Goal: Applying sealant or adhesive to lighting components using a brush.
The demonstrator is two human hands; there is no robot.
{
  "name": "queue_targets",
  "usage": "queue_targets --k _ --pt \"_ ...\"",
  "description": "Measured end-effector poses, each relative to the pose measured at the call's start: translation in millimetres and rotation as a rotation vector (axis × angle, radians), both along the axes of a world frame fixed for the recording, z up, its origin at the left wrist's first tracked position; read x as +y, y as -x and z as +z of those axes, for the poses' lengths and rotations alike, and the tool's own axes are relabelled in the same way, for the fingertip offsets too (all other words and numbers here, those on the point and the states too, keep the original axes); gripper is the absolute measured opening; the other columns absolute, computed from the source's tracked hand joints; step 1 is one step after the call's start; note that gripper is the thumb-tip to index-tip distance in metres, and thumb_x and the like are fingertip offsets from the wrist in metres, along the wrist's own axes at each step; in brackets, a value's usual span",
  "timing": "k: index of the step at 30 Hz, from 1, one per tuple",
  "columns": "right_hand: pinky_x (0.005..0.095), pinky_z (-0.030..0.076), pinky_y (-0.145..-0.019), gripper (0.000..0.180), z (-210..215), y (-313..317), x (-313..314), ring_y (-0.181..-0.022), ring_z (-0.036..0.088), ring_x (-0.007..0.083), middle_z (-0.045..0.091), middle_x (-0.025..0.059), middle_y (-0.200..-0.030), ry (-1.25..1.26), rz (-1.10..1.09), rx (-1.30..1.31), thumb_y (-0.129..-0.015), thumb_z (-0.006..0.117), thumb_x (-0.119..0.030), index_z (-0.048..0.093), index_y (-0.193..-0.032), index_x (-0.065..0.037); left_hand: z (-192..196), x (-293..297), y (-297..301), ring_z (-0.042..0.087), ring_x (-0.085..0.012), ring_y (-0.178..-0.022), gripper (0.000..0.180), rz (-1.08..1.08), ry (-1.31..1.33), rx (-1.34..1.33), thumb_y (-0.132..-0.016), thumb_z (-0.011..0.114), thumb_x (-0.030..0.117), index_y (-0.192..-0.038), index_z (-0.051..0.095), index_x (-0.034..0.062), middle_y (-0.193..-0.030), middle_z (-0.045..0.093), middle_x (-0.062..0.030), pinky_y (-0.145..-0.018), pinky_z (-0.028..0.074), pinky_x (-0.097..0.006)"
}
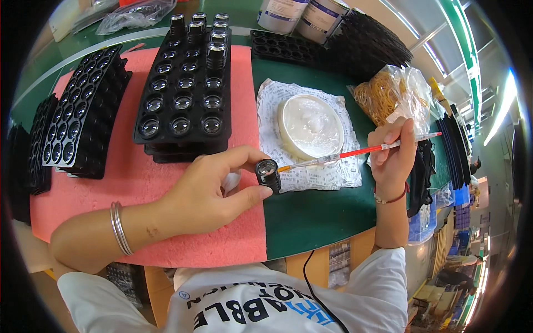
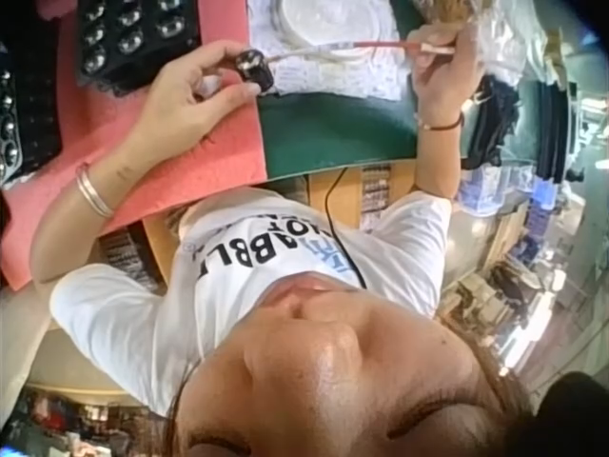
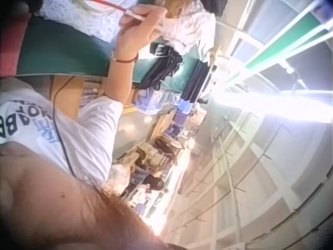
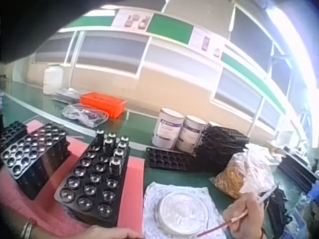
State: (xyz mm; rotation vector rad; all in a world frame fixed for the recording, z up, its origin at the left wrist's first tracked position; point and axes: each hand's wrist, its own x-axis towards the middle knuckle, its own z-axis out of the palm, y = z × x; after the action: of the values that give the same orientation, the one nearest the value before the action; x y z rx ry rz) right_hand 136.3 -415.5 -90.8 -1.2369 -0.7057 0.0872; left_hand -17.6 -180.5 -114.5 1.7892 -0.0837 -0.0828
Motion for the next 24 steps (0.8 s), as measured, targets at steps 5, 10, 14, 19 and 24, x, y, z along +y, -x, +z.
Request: queue_targets --k 5,10,14,19,24 --pt "0.0196 0.03 -0.038 0.042 -1 -2 0 -0.039 0.04 0.0088 0.045 0.0046 -0.047 0.026 -0.04 -0.049 -0.094 0.034 -0.03 0.046 -0.063 -0.005 1 -2 0 0.031 0.0014 -0.052 0.025 0.002 0.024 0.032 -0.077 0.061 0.006 -0.101 0.054 0.0041 -0.067 0.047 0.0082 -0.045 0.025 -0.016" --pt "0.0204 0.029 -0.038 0.04 -2 -3 1 -0.037 0.036 0.0087 0.041 0.0034 -0.045 -0.061 -0.061 0.019 -0.094 0.035 -0.029 0.046 -0.063 -0.005 -3 -1 -1 0.032 0.0017 -0.053 0.025 0.019 0.053 -0.002 -0.077 0.062 0.006 -0.1 0.054 0.0029 -0.071 0.049 0.0076 -0.045 0.025 -0.015" --pt "0.0208 0.028 -0.038 0.04 0 -3 -1 -0.036 0.035 0.0085 0.04 0.0029 -0.045 -0.075 -0.017 0.063 -0.094 0.034 -0.029 0.045 -0.062 -0.006 0 -3 0 0.033 0.002 -0.055 0.024 0.011 0.075 0.032 -0.076 0.064 0.007 -0.097 0.054 0.0031 -0.073 0.05 0.0072 -0.046 0.026 -0.015" --pt "0.021 0.029 -0.038 0.041 -1 -3 -1 -0.036 0.035 0.0083 0.042 0.0028 -0.046 -0.08 0.088 0.077 -0.094 0.033 -0.03 0.045 -0.063 -0.006 -4 -1 0 0.04 -0.0012 -0.053 0.03 0.02 0.051 -0.005 -0.074 0.067 0.012 -0.099 0.055 0.0001 -0.085 0.061 -0.0029 -0.046 0.034 -0.019" --pt "0.021 0.03 -0.039 0.041 -2 -2 -2 -0.037 0.037 0.0084 0.043 0.003 -0.047 -0.078 0.095 0.068 -0.094 0.033 -0.031 0.045 -0.063 -0.006 -4 -1 -2 0.04 -0.0014 -0.052 0.032 0.018 0.05 0.018 -0.073 0.068 0.014 -0.098 0.055 -0.0006 -0.085 0.062 -0.0034 -0.047 0.035 -0.019"
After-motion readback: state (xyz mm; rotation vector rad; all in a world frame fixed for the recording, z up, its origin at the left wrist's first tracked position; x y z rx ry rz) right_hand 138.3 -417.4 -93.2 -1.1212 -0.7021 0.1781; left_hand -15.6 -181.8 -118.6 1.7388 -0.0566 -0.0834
